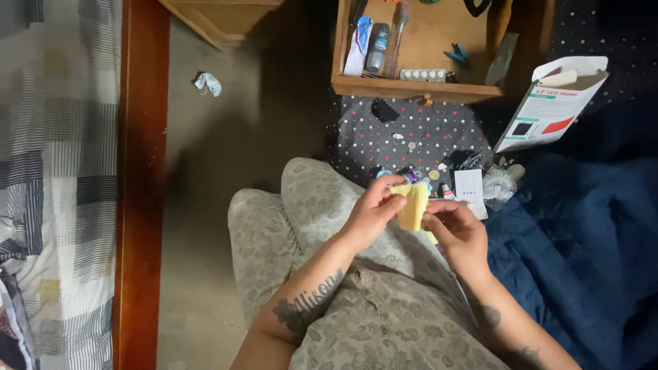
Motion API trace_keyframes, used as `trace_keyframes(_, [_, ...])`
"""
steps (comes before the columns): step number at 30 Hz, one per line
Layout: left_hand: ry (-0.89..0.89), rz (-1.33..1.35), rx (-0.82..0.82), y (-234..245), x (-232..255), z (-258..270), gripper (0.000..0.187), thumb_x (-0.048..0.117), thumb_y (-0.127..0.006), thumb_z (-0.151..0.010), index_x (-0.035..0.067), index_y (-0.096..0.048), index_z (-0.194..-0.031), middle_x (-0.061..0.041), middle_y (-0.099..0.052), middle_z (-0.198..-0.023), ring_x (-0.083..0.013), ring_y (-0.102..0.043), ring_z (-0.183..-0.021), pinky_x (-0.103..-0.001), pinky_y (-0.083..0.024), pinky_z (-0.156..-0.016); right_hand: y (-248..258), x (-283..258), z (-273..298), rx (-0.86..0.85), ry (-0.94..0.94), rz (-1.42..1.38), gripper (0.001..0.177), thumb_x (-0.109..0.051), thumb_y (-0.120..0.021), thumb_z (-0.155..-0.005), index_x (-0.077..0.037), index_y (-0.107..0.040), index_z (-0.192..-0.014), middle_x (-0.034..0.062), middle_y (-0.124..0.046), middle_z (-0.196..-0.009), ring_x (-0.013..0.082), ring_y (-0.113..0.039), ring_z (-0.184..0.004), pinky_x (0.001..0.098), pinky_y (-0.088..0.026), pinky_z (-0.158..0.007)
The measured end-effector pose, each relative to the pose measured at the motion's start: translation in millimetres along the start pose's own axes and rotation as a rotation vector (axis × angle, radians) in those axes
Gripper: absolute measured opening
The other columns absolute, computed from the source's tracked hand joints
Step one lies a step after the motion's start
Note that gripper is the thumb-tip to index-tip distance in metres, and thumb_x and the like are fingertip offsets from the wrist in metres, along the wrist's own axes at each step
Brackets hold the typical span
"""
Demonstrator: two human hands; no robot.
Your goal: Organizing and sorting items from a nightstand drawer.
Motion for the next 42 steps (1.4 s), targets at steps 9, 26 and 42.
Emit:
trace_keyframes(9, [-0.088, 0.126, 0.007, 17, -46, -1, 0.016, 0.003, -0.064, -0.114, 0.0, -0.048, -0.113, -0.005, -0.051, -0.11, -0.0138, -0.051, -0.106, -0.03, -0.048, -0.091, -13, 2, -5, -0.086, -0.274, -0.444, 0.027, -0.005, -0.061, -0.099, -0.006, -0.06, -0.126, 0.0041, -0.07, -0.106, 0.012, -0.062, -0.089, 0.0265, -0.051, -0.076])
trace_keyframes(26, [-0.069, -0.065, 0.353, 71, -25, -25, 0.038, 0.008, -0.081, -0.086, 0.004, -0.061, -0.118, -0.006, -0.069, -0.1, -0.012, -0.066, -0.091, -0.027, -0.056, -0.077, -15, 46, -66, -0.025, -0.197, 0.22, 0.021, -0.015, -0.06, -0.102, 0.003, -0.069, -0.108, 0.0068, -0.073, -0.086, 0.0136, -0.067, -0.072, 0.0285, -0.056, -0.065])
trace_keyframes(42, [-0.345, -0.577, 0.391, 96, 112, -184, 0.015, 0.011, -0.071, -0.094, 0.006, -0.067, -0.108, -0.005, -0.074, -0.1, -0.0137, -0.073, -0.088, -0.027, -0.058, -0.075, -48, -41, -302, 0.204, -0.042, 0.261, 0.03, -0.012, -0.064, -0.103, 0.003, -0.056, -0.128, 0.0138, -0.073, -0.088, 0.0179, -0.07, -0.073, 0.0291, -0.055, -0.063])
Point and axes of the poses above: each hand's wrist, its own z-axis away from the middle knuckle, its own y-axis out of the back of the hand, x = y × z, the point moved 5 cm from there along -z, towards the middle knuckle
